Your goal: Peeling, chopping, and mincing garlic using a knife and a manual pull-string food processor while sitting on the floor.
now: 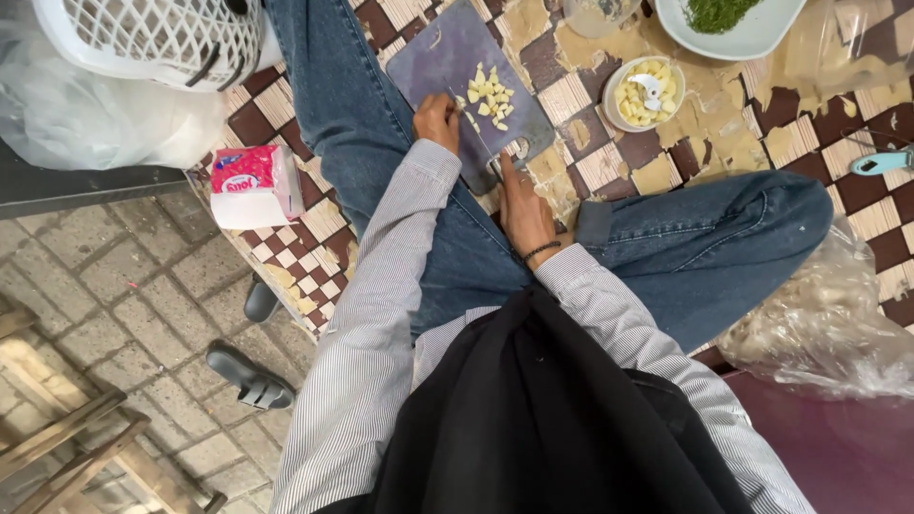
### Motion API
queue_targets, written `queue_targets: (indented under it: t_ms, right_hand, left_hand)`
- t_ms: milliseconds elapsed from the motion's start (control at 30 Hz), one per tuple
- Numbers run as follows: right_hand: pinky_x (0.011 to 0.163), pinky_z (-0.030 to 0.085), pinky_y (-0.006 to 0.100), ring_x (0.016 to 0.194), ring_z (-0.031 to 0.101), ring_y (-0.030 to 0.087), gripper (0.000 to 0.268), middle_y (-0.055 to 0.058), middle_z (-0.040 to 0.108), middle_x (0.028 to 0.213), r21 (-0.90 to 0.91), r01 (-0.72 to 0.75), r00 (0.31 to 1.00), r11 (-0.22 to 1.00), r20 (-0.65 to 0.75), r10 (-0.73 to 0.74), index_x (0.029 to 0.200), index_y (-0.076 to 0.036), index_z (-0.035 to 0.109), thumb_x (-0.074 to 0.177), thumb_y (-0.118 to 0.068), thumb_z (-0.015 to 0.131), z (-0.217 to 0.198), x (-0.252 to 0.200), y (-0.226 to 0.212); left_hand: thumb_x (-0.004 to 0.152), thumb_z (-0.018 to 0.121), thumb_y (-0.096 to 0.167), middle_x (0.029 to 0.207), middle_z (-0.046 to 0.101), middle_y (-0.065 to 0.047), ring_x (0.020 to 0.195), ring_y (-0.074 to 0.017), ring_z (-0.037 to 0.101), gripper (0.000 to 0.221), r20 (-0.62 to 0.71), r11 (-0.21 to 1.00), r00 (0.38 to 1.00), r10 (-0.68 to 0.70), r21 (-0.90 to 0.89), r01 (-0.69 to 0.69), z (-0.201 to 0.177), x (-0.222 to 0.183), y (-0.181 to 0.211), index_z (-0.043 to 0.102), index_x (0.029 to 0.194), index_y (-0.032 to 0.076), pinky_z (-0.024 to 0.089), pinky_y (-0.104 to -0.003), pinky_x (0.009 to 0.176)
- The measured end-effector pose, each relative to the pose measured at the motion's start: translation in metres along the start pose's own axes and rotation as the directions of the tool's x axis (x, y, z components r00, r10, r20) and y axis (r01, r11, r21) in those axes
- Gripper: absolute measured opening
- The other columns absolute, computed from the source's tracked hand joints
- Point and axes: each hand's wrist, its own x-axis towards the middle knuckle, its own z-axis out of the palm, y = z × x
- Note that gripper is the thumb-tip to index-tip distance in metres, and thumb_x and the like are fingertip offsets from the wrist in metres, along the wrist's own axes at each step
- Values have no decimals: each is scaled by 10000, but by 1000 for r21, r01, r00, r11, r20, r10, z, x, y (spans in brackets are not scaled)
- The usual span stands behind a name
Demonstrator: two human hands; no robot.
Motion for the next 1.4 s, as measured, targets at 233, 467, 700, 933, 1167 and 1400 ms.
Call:
queue_targets:
  t_ms: [233,467,700,933,1167,1400]
  right_hand:
    - [508,509,504,608,630,407,622,204,622,1025,-150,24,999,988,-19,-27,1597,-138,279,1022,-161,516,27,2,14]
    - [584,513,578,684,655,471,559,272,651,910,-69,-18,999,997,48,21,1583,-159,280,1065,-238,474,19,17,12]
    - [558,549,525,686,667,441,598,259,655,1009,-82,15,1000,996,28,-13,1603,-144,240,1061,-211,484,13,-6,8]
    - [614,509,550,753,642,433,636,235,641,942,-80,18,999,997,49,-14,1603,-151,241,1029,-178,514,31,19,17]
    - [821,566,647,1059,647,540,527,269,628,1273,217,54,999,975,-16,-52,1609,-185,281,1103,-274,400,22,8,30]
    - [721,545,443,827,684,373,537,223,691,1106,275,-3,1000,961,-27,11,1574,-137,351,1060,-195,496,-9,-9,21]
  left_hand:
    - [662,716,-137,779,605,-81,664,-267,604,226,-36,999,999,35,-37,-36,-2,-2,3,616,782,26,530,-354,670]
    - [688,776,-88,752,642,-64,615,-208,632,197,-17,999,999,-42,-32,41,6,1,-8,662,779,44,541,-321,616]
    - [666,776,-101,752,664,-55,621,-202,641,201,-30,993,993,-111,45,112,9,-1,-11,666,757,40,564,-304,652]
    - [638,773,-96,733,651,-51,611,-220,619,201,-62,998,997,38,-39,-40,16,0,-30,660,738,37,539,-319,617]
    - [844,795,141,864,698,18,884,-236,742,187,138,995,990,-33,94,20,-7,-8,-3,680,959,231,612,-389,797]
    - [885,651,-16,1039,686,-37,881,-229,701,300,-134,968,959,252,9,-253,-35,75,64,633,1150,125,571,-366,790]
